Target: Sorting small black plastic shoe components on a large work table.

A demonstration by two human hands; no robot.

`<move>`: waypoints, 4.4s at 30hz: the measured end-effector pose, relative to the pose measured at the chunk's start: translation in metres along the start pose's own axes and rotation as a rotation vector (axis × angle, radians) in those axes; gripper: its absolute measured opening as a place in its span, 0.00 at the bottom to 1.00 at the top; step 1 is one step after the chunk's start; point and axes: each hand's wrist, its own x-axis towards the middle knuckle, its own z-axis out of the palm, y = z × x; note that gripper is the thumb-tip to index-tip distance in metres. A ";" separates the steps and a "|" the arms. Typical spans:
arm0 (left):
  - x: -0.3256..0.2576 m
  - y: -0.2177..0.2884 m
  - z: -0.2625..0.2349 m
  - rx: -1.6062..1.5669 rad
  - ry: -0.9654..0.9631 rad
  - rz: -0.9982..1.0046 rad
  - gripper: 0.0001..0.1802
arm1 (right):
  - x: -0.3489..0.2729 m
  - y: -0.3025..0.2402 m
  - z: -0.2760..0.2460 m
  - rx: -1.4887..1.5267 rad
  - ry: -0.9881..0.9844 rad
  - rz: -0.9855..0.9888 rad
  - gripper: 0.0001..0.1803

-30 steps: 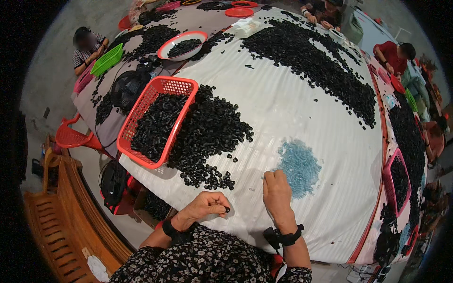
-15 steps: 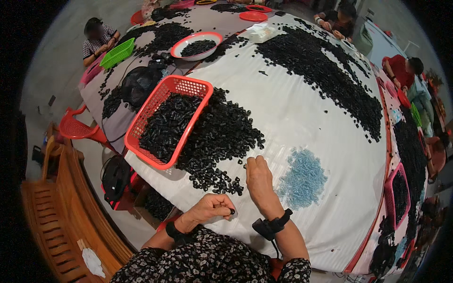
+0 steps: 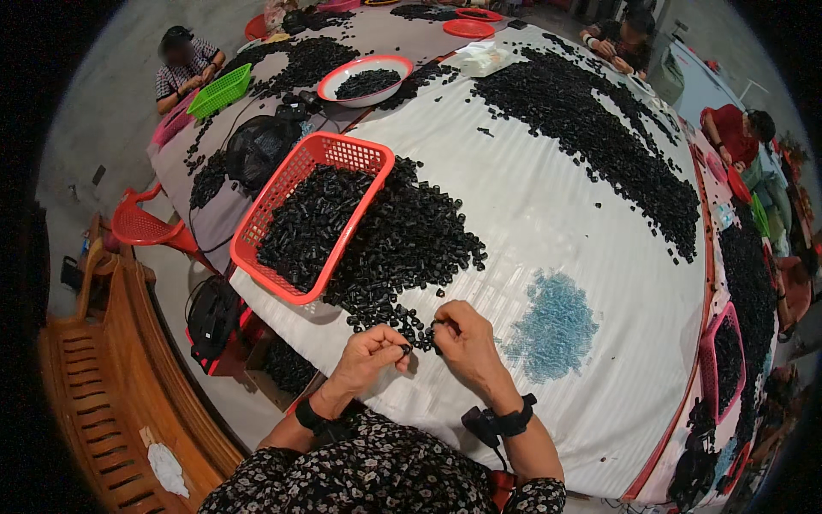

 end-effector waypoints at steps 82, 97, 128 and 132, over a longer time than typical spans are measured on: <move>0.006 -0.014 0.028 0.121 0.090 0.009 0.10 | -0.062 0.026 -0.051 -0.613 0.151 -0.156 0.06; 0.017 0.077 -0.046 0.735 0.691 0.625 0.13 | -0.056 0.021 -0.018 -0.513 0.115 -0.242 0.06; 0.001 0.033 -0.018 1.670 0.254 0.318 0.20 | -0.053 0.043 -0.005 -0.188 0.148 -0.235 0.08; 0.021 0.008 -0.019 1.528 0.267 0.429 0.16 | -0.051 0.040 -0.006 -0.198 0.152 -0.225 0.08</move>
